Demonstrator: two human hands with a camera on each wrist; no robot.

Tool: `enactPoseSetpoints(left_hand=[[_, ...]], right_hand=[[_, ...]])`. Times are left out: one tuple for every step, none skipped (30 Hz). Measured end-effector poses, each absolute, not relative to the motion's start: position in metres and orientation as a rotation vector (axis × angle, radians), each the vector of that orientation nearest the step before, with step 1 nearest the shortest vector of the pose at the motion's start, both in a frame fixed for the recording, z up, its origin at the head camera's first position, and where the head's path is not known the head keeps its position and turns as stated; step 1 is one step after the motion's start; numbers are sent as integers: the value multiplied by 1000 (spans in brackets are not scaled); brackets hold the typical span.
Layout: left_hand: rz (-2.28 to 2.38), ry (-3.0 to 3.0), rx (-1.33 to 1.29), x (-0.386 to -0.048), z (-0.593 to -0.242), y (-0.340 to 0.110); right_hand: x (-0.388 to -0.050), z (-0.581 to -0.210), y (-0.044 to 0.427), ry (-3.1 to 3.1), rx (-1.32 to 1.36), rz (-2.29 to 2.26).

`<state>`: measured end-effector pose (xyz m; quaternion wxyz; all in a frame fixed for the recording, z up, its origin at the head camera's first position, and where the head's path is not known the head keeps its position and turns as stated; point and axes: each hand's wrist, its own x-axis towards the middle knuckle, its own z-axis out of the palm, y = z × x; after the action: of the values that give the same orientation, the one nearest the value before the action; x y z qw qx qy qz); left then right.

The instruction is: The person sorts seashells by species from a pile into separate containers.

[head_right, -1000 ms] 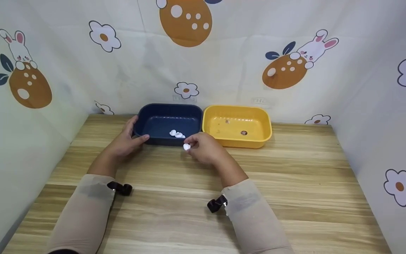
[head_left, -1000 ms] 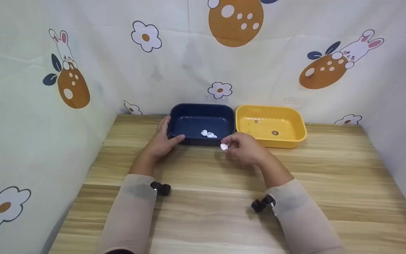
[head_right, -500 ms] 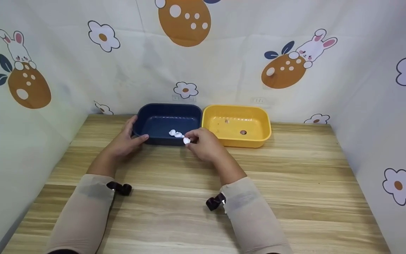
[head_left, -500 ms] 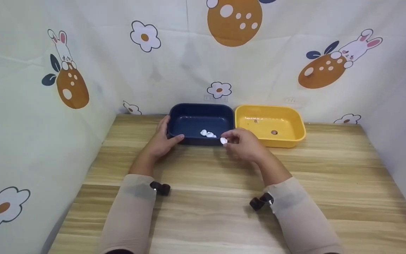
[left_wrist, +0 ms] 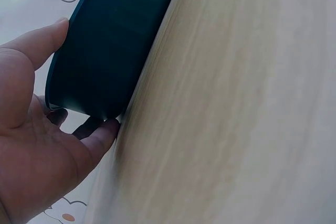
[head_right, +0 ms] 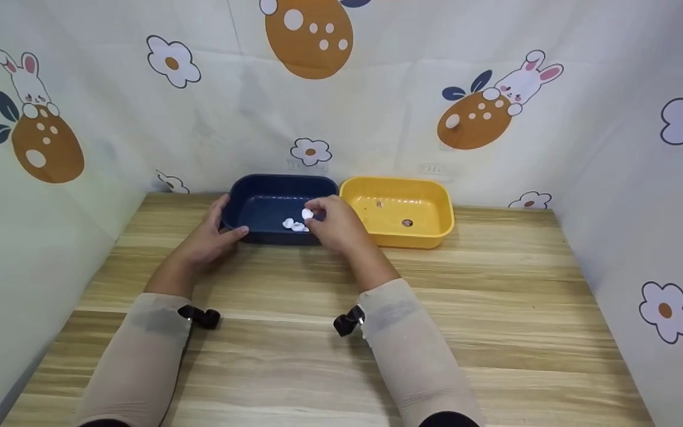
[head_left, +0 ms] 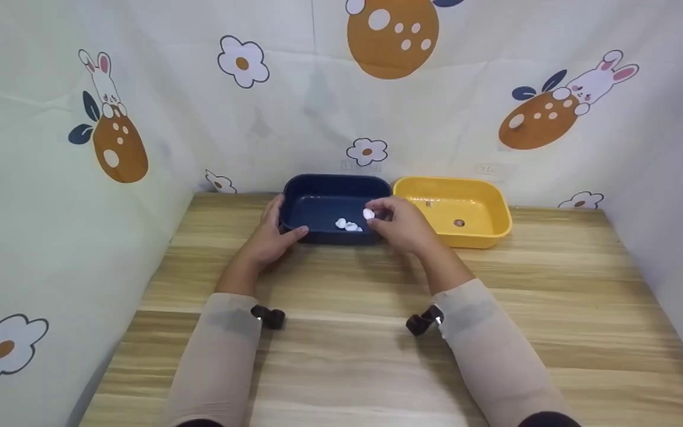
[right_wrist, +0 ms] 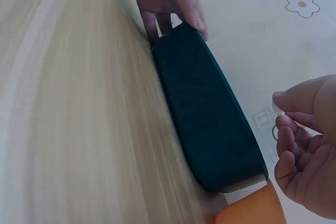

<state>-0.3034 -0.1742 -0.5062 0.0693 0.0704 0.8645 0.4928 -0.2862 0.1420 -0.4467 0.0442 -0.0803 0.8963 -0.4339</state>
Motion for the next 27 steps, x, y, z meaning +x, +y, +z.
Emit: enactPoseSetpoints(left_hand=[[1483, 2601, 206, -303, -506, -175], [1482, 2602, 201, -304, -507, -175], [1481, 2602, 196, -304, -507, -175], [1480, 2603, 197, -304, -508, -175], [1480, 2605, 201, -305, -508, -175], [1479, 2607, 200, -305, -509, -175], [1482, 2607, 200, -306, -510, -175], [1484, 2607, 198, -306, -510, -174], [1481, 2609, 201, -306, -510, -174], [1483, 2610, 201, -306, -510, -174], [1487, 2608, 196, -306, -510, -174], [1491, 2608, 192, -306, -510, -174], [1488, 2611, 197, -305, -510, -174], [1487, 2613, 197, -305, -510, -174], [1485, 2614, 197, -305, -510, -174], [1489, 2611, 193, -305, -510, -174], [1490, 2610, 194, -305, -510, -174], [1488, 2613, 195, -305, -510, -174], [1488, 2613, 197, -305, -511, -174], [1493, 2611, 195, -305, -511, -174], [1496, 2611, 198, -305, -511, -174], [1498, 2611, 202, -304, -511, -174], [1496, 2615, 215, -304, -512, -174], [1497, 2616, 224, -304, -512, -173], [1496, 2619, 233, -304, -512, -173], [1497, 2620, 240, -304, -512, -173], [1495, 2624, 246, -304, -513, -173]], right_hand=[[-289, -445, 141, 2738, -235, -1327], [-292, -444, 140, 2744, -239, -1326], [-295, -443, 140, 2749, -244, -1328], [-299, -443, 140, 2750, -248, -1334], [-302, -443, 140, 2749, -251, -1346], [-305, -443, 140, 2742, -254, -1362], [-307, -443, 141, 2737, -254, -1375], [-310, -443, 141, 2730, -251, -1390], [-312, -443, 141, 2717, -237, -1405], [-314, -444, 141, 2703, -220, -1420], [-315, -444, 141, 2690, -207, -1434], [-316, -445, 141, 2678, -192, -1446], [-317, -445, 142, 2673, -184, -1451], [-317, -445, 142, 2668, -176, -1455], [-317, -446, 142, 2669, -171, -1454], [-317, -446, 142, 2675, -176, -1454], [-317, -447, 143, 2687, -187, -1451], [-316, -447, 143, 2698, -198, -1446], [-315, -448, 144, 2709, -213, -1441], [-314, -448, 145, 2722, -223, -1432], [-312, -449, 146, 2732, -235, -1427], [-310, -450, 148, 2743, -247, -1419], [-308, -450, 149, 2746, -250, -1412], [-305, -450, 151, 2744, -248, -1407], [-302, -450, 153, 2744, -249, -1403], [-300, -450, 155, 2745, -245, -1397], [-297, -450, 157, 2745, -246, -1393]])
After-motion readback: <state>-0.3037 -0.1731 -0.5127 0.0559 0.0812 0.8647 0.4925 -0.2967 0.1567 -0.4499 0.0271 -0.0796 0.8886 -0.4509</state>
